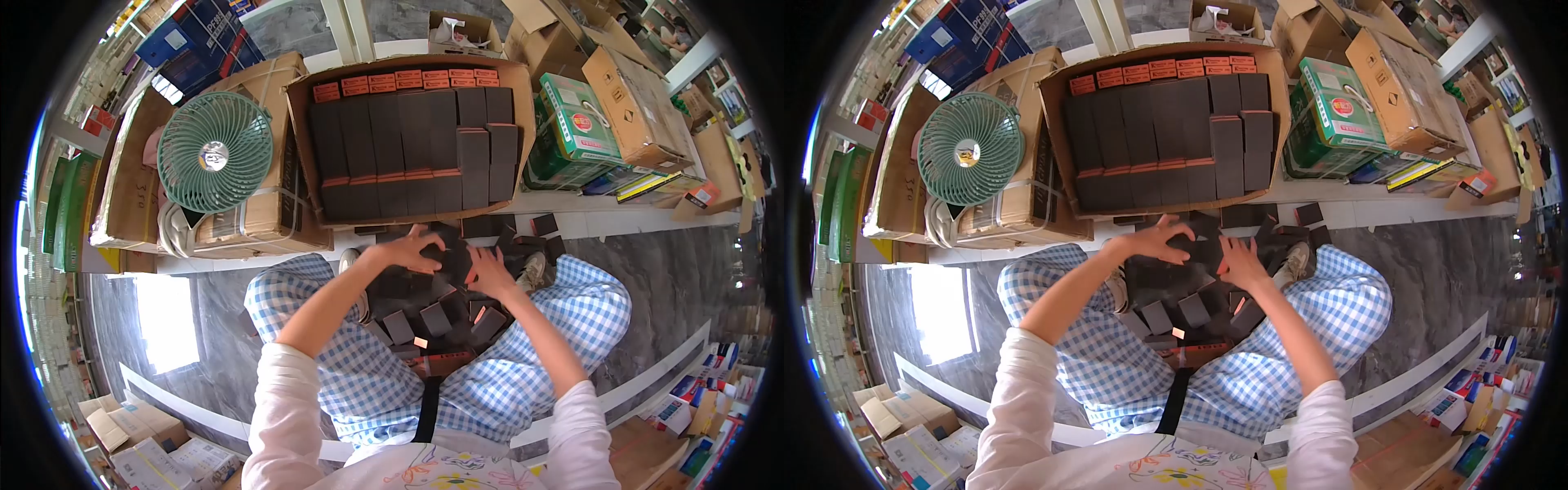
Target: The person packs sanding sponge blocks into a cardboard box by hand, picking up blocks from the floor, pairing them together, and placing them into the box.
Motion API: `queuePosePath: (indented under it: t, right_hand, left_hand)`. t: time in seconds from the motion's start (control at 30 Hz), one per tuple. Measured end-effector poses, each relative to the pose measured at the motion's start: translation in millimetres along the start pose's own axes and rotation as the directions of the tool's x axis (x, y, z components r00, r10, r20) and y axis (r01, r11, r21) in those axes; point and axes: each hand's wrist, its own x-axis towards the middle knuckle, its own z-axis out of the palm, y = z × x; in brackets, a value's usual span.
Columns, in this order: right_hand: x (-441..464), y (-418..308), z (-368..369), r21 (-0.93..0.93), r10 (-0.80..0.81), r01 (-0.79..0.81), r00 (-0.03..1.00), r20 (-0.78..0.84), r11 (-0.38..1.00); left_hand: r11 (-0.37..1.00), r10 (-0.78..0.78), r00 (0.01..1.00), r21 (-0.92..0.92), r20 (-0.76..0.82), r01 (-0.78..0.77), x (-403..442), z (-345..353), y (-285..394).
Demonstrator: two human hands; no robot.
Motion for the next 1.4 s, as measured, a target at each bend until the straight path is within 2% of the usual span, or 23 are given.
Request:
queuePosePath:
  t: [0.07,0.13,0.2,0.23,0.3,0.33,0.37,0.43,0.5,0.53,0.57,0.67,0.77,0.8,0.87,0.97,1.03,1.1,1.17,1.23,1.3,1.37,1.4]
  right_hand:
    - [-10,-11,-33,0.027,-0.063,0.066,0.994,-0.090,0.997]
    - [-19,-23,-63,0.242,-0.088,0.163,0.952,-0.293,0.957]
    - [-30,-35,-86,0.307,-0.090,0.226,0.911,-0.402,0.925]
    - [-35,-39,-97,0.359,-0.088,0.297,0.863,-0.497,0.885]
    - [-37,-42,-111,0.428,-0.051,0.306,0.858,-0.511,0.850]
    - [-34,-43,-115,0.407,-0.040,0.353,0.795,-0.606,0.843]
    - [-29,-44,-118,0.383,-0.025,0.397,0.720,-0.693,0.834]
    - [-24,-43,-116,0.477,0.011,0.428,0.735,-0.678,0.768]
    - [-20,-50,-115,0.479,0.098,0.436,0.653,-0.751,0.762]
    - [-21,-53,-118,0.466,0.076,0.456,0.649,-0.757,0.758]
    - [-24,-55,-121,0.472,0.084,0.454,0.647,-0.758,0.756]
    - [-28,-57,-135,0.520,0.104,0.505,0.641,-0.760,0.689]
    - [-26,-53,-134,0.488,0.137,0.586,0.541,-0.830,0.646]
    - [-30,-56,-136,0.498,0.140,0.595,0.543,-0.828,0.631]
    - [-34,-60,-140,0.455,0.087,0.588,0.547,-0.833,0.669]
    - [-38,-66,-143,0.414,0.030,0.591,0.549,-0.835,0.692]
    - [-40,-66,-146,0.514,0.058,0.612,0.608,-0.792,0.602]
    - [-45,-70,-152,0.520,0.069,0.630,0.597,-0.799,0.577]
    - [-45,-70,-153,0.525,0.078,0.648,0.586,-0.806,0.553]
    - [-41,-64,-151,0.419,-0.053,0.604,0.609,-0.791,0.678]
    - [-39,-62,-149,0.452,-0.004,0.561,0.631,-0.776,0.693]
    - [-31,-49,-147,0.464,0.172,0.374,0.600,-0.781,0.803]
    - [-31,-45,-151,0.521,0.226,0.367,0.608,-0.761,0.771]
  left_hand:
    - [0.996,0.069,0.992,0.067,-0.102,-0.062,-14,-19,22]
    - [0.982,0.153,0.968,0.142,-0.199,-0.126,-29,-40,45]
    - [0.922,0.386,0.814,0.205,-0.434,-0.328,-48,-56,71]
    - [0.943,0.333,0.772,0.186,-0.541,-0.276,-64,-61,93]
    - [0.932,0.360,0.656,0.218,-0.664,-0.290,-71,-70,98]
    - [0.880,0.419,0.579,0.157,-0.699,-0.448,-64,-74,86]
    - [0.797,0.266,0.622,-0.195,-0.736,-0.572,-58,-72,82]
    - [0.684,0.176,0.697,-0.423,-0.695,-0.594,-68,-76,107]
    - [0.598,0.164,0.689,-0.485,-0.706,-0.638,-72,-77,124]
    - [0.507,0.159,0.688,-0.539,-0.708,-0.672,-73,-79,129]
    - [0.511,0.160,0.693,-0.542,-0.703,-0.667,-73,-80,128]
    - [0.313,0.137,0.789,-0.729,-0.599,-0.609,-64,-86,117]
    - [0.387,0.089,0.792,-0.712,-0.604,-0.586,-56,-83,112]
    - [0.387,0.089,0.794,-0.714,-0.601,-0.584,-54,-80,112]
    - [0.593,0.038,0.763,-0.600,-0.645,-0.537,-50,-72,113]
    - [0.647,0.062,0.776,-0.566,-0.628,-0.510,-51,-69,118]
    - [0.653,0.058,0.779,-0.566,-0.625,-0.503,-53,-69,119]
    - [0.752,0.003,0.762,-0.501,-0.648,-0.429,-53,-70,119]
    - [0.750,0.016,0.770,-0.502,-0.638,-0.431,-52,-71,117]
    - [0.749,0.024,0.780,-0.505,-0.625,-0.428,-50,-70,113]
    - [0.777,0.022,0.767,-0.471,-0.642,-0.417,-47,-70,111]
    - [0.779,0.017,0.781,-0.482,-0.624,-0.401,-47,-72,111]
    - [0.780,0.011,0.793,-0.491,-0.609,-0.388,-49,-73,111]
